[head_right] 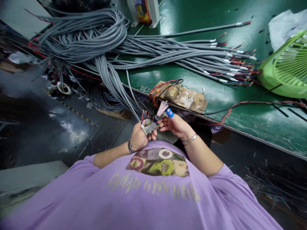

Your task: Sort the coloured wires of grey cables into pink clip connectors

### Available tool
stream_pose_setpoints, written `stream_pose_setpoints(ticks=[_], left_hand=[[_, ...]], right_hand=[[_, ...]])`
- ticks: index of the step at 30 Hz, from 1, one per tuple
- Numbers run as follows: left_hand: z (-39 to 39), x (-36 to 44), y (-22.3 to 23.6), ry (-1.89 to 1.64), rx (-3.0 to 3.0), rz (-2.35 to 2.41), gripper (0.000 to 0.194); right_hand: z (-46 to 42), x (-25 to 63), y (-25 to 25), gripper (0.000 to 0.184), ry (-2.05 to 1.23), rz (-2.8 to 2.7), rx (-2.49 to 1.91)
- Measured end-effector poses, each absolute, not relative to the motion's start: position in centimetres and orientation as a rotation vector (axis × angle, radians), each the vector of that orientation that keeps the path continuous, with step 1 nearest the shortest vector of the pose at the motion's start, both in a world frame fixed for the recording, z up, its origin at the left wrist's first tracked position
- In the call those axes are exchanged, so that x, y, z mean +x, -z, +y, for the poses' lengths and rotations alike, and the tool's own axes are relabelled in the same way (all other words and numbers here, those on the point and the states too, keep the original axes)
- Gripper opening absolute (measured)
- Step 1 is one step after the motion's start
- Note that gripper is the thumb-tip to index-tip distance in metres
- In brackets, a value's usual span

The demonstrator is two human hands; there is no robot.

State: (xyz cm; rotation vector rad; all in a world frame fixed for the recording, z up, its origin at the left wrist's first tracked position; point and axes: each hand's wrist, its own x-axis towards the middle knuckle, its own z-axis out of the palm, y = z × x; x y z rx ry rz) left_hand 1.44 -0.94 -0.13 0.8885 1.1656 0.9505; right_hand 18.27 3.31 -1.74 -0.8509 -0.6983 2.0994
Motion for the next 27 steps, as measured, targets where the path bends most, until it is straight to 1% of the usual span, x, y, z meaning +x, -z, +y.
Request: stream_pose_setpoints(ticks=[2, 5, 8, 11, 13, 16, 19, 20, 22, 25, 27], left_hand=[[-1.1, 1.1, 0.4, -0.919, 0.963, 1.165, 0.037], [-1.1, 0.9, 0.2, -0.857, 1.045, 1.164, 0.036], [-0.7, 1.0, -0.2, -0.704, 1.086, 1.128, 0.035], [-0.3, 1.0, -0.5, -0.462, 1.086, 1.045, 0.036], [-0.2, 1.0, -0.5, -0.405, 1.067, 1.034, 0.038], [-0.3, 1.0, -0.2, -0.535, 0.978, 1.09, 0.041], [-0.4, 1.0, 0.4, -0.719, 0.862, 1.128, 0.042], [-0.5, 1.0, 0.6, -0.759, 0.839, 1.129, 0.043], [-0.4, 0.9, 0.9, -0.788, 0.828, 1.113, 0.045], [-0.2, 0.6, 1.2, -0.731, 0.864, 1.069, 0.045], [-0.1, 0.2, 1.1, -0.665, 0.92, 1.056, 0.043]], right_hand=[[3.2, 18.7, 1.7, 0.056, -2.094, -0.798, -0.875], [3.0, 18.9, 1.3, 0.041, -2.029, -0.913, -0.899], [2.9, 18.7, 0.7, 0.031, -1.973, -1.055, -0.873], [2.7, 18.3, 0.4, 0.03, -1.921, -1.175, -0.84], [2.5, 18.3, 0.7, 0.034, -1.884, -1.191, -0.843], [2.1, 18.7, 1.7, 0.042, -1.821, -1.058, -0.914], [1.5, 19.0, 2.7, 0.051, -1.854, -0.939, -0.953], [1.3, 18.9, 2.9, 0.051, -1.858, -0.947, -0.952], [0.7, 18.4, 3.1, 0.042, -1.773, -0.986, -0.959], [0.1, 17.4, 2.7, 0.029, -1.597, -0.929, -0.948], [0.0, 16.8, 2.3, 0.027, -1.573, -0.919, -0.941]])
